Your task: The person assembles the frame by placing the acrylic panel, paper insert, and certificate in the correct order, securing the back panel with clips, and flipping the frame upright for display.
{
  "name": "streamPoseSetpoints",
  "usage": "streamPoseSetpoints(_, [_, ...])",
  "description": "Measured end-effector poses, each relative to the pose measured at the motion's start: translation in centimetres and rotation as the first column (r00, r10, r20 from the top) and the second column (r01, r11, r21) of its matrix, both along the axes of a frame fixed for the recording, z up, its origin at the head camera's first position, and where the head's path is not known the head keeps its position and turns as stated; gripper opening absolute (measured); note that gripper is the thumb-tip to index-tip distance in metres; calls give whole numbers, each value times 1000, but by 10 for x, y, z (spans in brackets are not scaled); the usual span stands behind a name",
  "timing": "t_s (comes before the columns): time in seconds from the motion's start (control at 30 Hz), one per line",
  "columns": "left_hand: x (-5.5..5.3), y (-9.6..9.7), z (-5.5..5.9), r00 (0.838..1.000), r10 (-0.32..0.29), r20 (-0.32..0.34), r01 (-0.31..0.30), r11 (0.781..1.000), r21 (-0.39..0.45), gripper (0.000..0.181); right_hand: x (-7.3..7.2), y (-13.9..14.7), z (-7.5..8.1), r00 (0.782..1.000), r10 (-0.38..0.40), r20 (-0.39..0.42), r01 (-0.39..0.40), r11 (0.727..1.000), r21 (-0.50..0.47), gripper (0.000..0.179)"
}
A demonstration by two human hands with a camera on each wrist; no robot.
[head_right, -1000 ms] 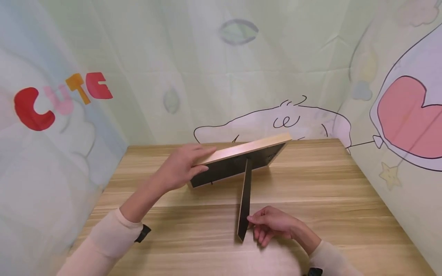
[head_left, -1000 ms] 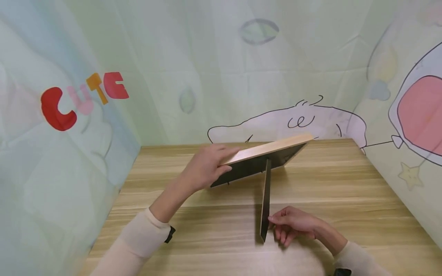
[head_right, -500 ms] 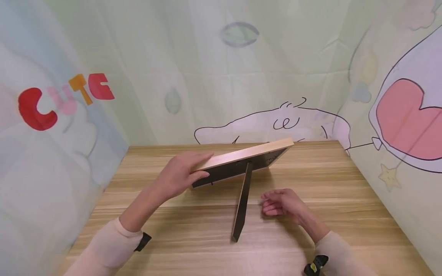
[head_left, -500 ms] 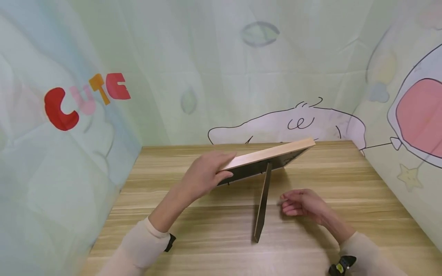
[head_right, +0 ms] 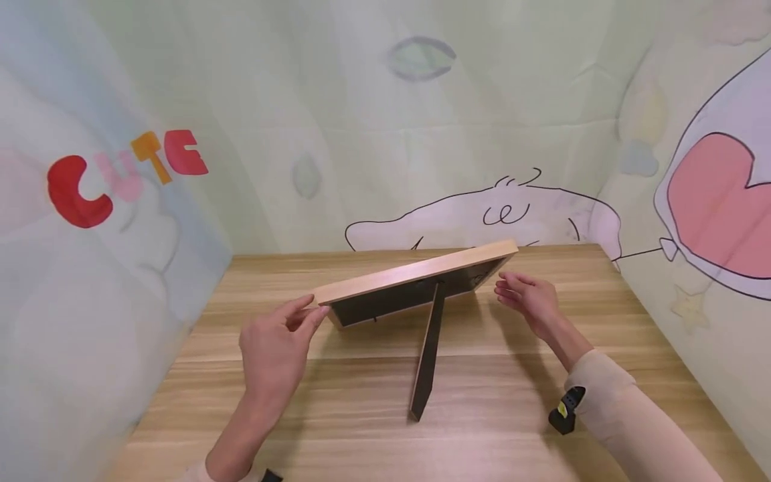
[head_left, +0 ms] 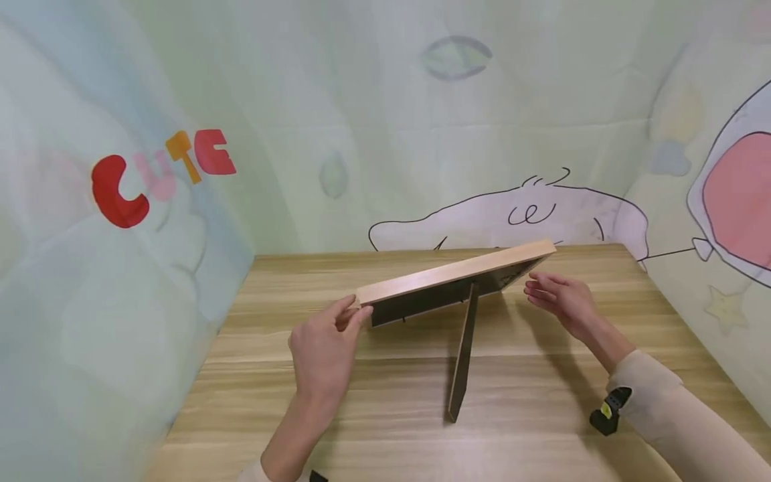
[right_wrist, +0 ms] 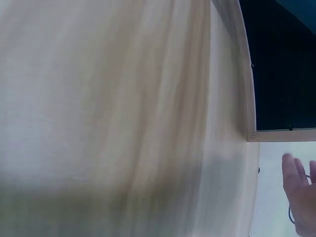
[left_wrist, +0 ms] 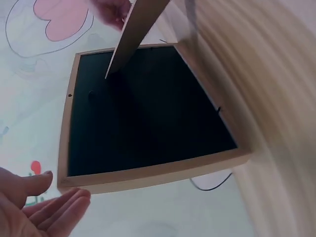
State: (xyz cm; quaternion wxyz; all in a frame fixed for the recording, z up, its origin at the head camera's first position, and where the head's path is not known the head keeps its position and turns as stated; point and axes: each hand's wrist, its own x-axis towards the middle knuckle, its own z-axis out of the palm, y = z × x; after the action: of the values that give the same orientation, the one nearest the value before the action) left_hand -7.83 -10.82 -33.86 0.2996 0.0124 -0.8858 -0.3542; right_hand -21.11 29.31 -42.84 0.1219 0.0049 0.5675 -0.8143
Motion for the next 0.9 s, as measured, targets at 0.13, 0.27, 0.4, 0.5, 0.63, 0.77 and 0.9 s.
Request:
streamPoseSetpoints(0.13, [-3,6,-8,1000,-3,-28,5,996,91,26,-4,1,1,998,-5,-58,7,1000,29,20])
streamPoseSetpoints(0.27, [-8,7,-11,998,1,-61,5,995,104,26,-5,1,-1,992,53,-117,-35,988,152,39])
streamPoseSetpoints(0.4, [-20,4,-10,999,-3,-50,7,996,92,26,0,6,-4,981,69,-179,-26,972,233,33])
streamPoseSetpoints(0.5, [-36,-3,-8,999,-4,-38,8,993,116,24,12,12,-7,973,82,-217,-14,955,296,23])
streamPoseSetpoints(0.63, [-61,-13,-3,1000,20,-3,-19,989,146,22,38,18,-8,963,105,-248,25,881,473,22])
streamPoseSetpoints(0.77, [-89,-20,2,999,16,42,-24,981,193,22,64,14,-7,951,112,-288,88,795,601,32])
streamPoseSetpoints(0.9, [-114,-21,7,997,4,73,-19,979,202,20,88,5,-10,928,124,-351,127,781,612,32])
